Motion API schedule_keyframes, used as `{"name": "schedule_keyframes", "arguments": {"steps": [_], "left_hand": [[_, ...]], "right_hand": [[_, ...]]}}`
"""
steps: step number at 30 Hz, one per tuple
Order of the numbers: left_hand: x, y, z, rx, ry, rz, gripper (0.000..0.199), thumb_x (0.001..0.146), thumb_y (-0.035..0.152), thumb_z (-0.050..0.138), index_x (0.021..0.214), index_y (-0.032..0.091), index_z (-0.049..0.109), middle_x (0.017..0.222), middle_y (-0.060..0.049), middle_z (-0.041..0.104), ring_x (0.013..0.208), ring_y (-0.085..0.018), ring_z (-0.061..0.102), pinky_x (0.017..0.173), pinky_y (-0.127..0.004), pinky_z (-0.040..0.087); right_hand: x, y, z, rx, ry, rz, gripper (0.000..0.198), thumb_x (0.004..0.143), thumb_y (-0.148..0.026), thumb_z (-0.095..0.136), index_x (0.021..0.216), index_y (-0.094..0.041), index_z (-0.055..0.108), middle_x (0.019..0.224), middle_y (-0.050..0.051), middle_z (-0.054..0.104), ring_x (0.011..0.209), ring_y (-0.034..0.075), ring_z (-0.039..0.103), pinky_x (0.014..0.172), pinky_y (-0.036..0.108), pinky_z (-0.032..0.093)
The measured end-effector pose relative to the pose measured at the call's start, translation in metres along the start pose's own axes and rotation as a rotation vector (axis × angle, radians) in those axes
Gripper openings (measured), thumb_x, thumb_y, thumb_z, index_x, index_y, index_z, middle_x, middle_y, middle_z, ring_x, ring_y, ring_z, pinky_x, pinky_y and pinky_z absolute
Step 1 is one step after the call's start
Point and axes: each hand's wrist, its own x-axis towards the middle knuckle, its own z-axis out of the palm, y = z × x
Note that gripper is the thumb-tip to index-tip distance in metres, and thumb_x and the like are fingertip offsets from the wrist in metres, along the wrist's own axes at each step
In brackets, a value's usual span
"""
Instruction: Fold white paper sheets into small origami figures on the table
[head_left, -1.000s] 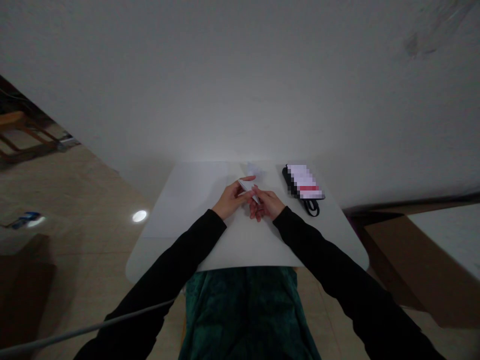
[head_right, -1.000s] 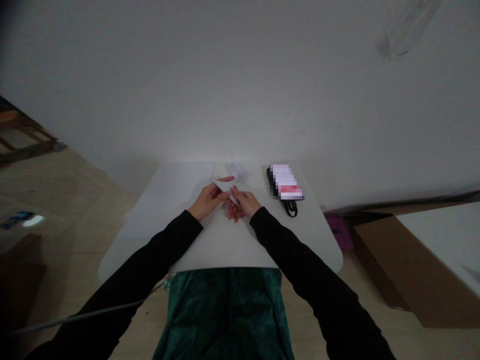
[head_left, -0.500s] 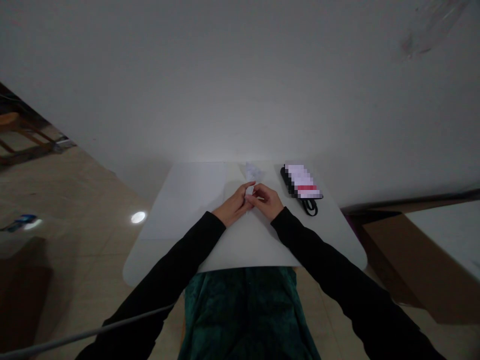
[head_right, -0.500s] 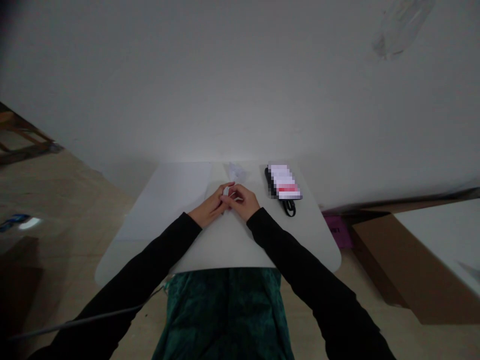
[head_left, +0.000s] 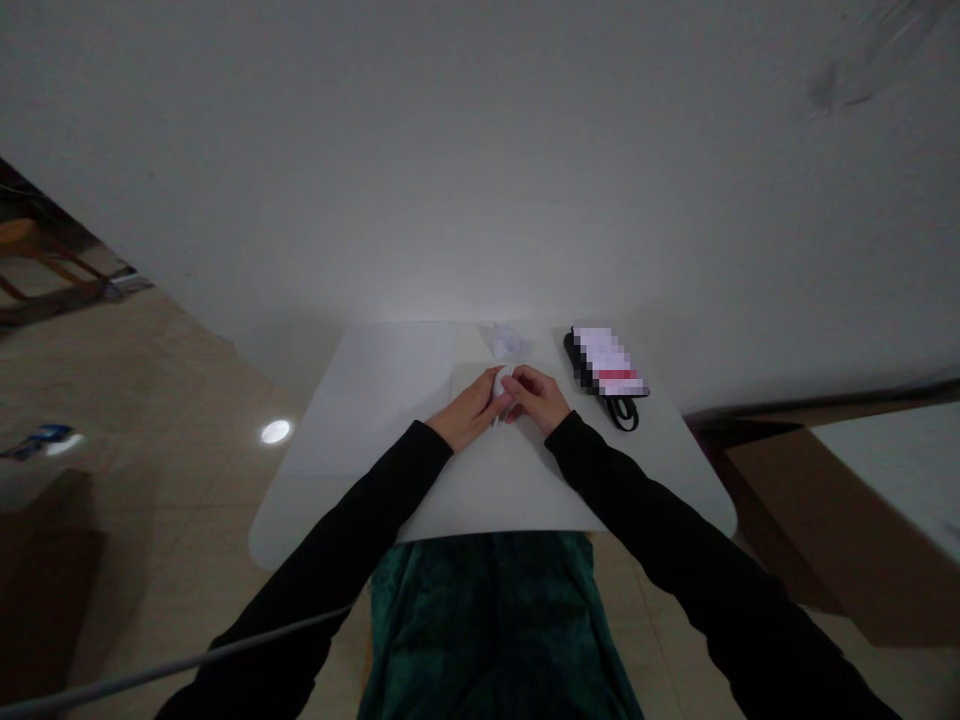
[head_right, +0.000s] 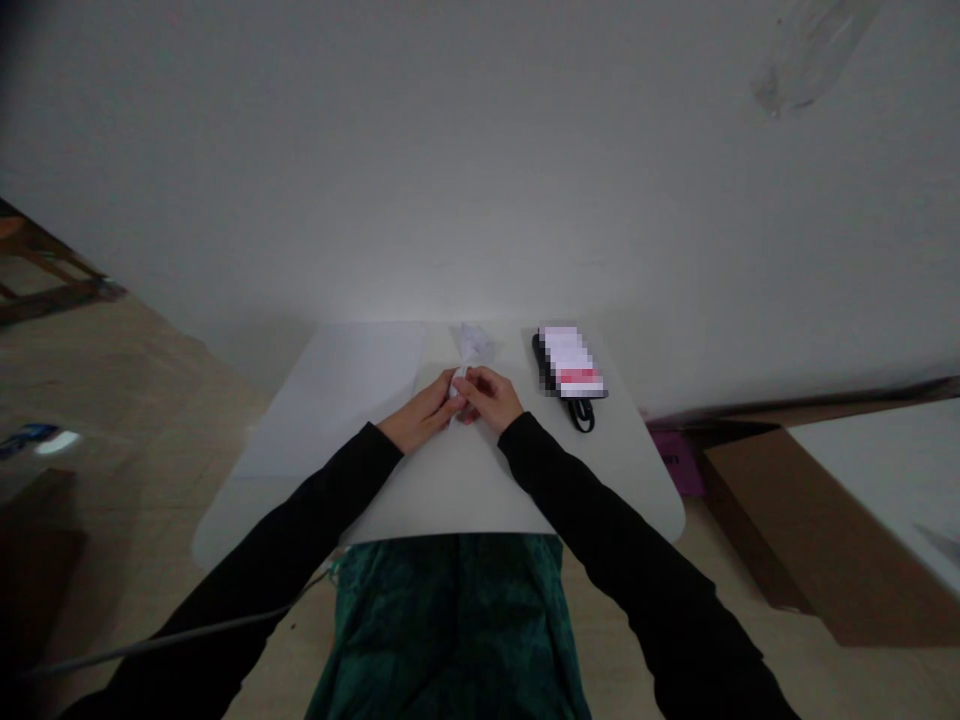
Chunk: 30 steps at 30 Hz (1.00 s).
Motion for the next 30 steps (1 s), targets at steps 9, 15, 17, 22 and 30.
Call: {"name": "schedule_keyframes", "arguments": {"steps": [9,15,17,22,30], "left_hand": [[-0.002,0.004,0.002,-0.045,0.048,-0.113,0.044,0.096,0.048,0.028,0.117,0.016,0.051,0.082,-0.004,0.059,0.069,-0.015,0.053,0.070,-0.028,0.042],[0.000,-0.007,0.008,0.014,0.147,-0.127,0.049,0.098,0.046,0.020,0.086,0.015,0.055,0.070,-0.003,0.055,0.064,-0.015,0.051,0.066,-0.029,0.042],[0.001,-0.010,0.009,0.038,0.167,-0.138,0.048,0.098,0.045,0.021,0.088,0.014,0.056,0.067,-0.003,0.054,0.061,-0.014,0.051,0.062,-0.028,0.042],[0.000,-0.012,0.009,-0.054,0.102,-0.149,0.042,0.096,0.038,0.033,0.126,0.011,0.046,0.063,0.001,0.056,0.047,-0.011,0.050,0.051,-0.024,0.043],[0.007,-0.015,-0.001,-0.399,0.137,-0.147,0.054,0.090,0.032,0.048,0.140,0.014,0.039,0.073,-0.002,0.063,0.057,-0.011,0.058,0.061,-0.027,0.054]], "right_hand": [[-0.006,-0.003,0.006,-0.043,-0.005,-0.009,0.043,0.069,-0.059,0.066,0.079,-0.020,0.051,0.059,-0.004,0.056,0.051,0.012,0.058,0.037,0.022,0.049],[-0.008,-0.003,0.009,-0.214,0.051,-0.025,0.036,0.079,-0.055,0.052,0.086,-0.020,0.053,0.059,-0.003,0.055,0.047,0.013,0.056,0.034,0.023,0.046],[-0.008,-0.001,0.010,-0.363,0.089,-0.083,0.027,0.079,-0.045,0.052,0.088,-0.020,0.055,0.061,-0.003,0.055,0.048,0.012,0.055,0.035,0.021,0.044],[-0.007,0.005,0.009,-0.556,0.129,-0.198,0.021,0.071,-0.028,0.057,0.090,-0.020,0.055,0.075,-0.002,0.059,0.049,0.009,0.054,0.041,0.021,0.046],[-0.005,-0.002,0.001,-0.291,0.177,-0.367,0.022,0.071,-0.021,0.051,0.092,-0.021,0.056,0.093,0.003,0.060,0.082,0.016,0.061,0.057,0.025,0.055]]}}
